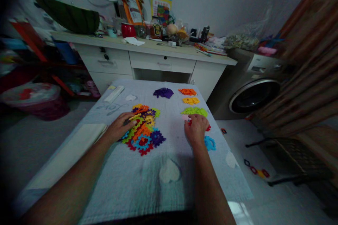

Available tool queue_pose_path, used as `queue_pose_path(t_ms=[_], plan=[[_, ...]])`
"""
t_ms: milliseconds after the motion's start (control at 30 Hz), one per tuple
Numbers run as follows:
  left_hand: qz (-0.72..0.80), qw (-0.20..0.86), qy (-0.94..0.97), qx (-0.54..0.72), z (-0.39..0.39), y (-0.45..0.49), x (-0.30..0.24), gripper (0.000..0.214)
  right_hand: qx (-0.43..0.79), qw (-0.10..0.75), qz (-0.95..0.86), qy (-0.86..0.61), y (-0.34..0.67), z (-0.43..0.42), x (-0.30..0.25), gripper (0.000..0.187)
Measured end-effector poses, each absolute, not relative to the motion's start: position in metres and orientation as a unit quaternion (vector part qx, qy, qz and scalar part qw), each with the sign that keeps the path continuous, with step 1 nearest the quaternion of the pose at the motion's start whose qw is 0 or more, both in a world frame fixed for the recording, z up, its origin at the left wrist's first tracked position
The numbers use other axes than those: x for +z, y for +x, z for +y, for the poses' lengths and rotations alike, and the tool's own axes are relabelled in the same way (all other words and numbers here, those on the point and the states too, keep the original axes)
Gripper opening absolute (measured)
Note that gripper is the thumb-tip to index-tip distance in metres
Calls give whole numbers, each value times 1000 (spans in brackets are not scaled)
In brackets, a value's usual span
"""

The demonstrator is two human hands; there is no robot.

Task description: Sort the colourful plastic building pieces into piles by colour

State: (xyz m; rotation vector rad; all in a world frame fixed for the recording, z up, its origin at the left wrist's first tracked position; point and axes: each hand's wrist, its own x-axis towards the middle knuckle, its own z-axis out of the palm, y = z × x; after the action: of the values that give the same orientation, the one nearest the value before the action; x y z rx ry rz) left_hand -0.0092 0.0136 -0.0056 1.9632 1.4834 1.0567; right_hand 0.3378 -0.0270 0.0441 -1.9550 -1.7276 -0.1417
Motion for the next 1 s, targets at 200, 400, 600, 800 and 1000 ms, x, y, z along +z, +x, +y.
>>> queue_pose_path(t_ms=[200, 400, 600, 800, 1000], plan=[[534, 224, 712, 398, 10, -8, -1, 41, 176, 253, -843, -441, 289, -43, 42, 38], [541, 225, 697, 413, 9, -7, 3, 40, 212, 220, -852, -425, 271, -50, 37, 52], [545, 220, 693, 418, 11, -7, 0, 42, 237, 281, -812, -453, 275, -43, 31, 26], [550, 228, 684, 420, 12, -6, -3, 44, 222, 286, -766, -532, 280, -35, 29, 30], [550, 225, 686, 421, 14, -7, -6, 40, 283, 250, -733, -566, 283, -5, 44, 10]])
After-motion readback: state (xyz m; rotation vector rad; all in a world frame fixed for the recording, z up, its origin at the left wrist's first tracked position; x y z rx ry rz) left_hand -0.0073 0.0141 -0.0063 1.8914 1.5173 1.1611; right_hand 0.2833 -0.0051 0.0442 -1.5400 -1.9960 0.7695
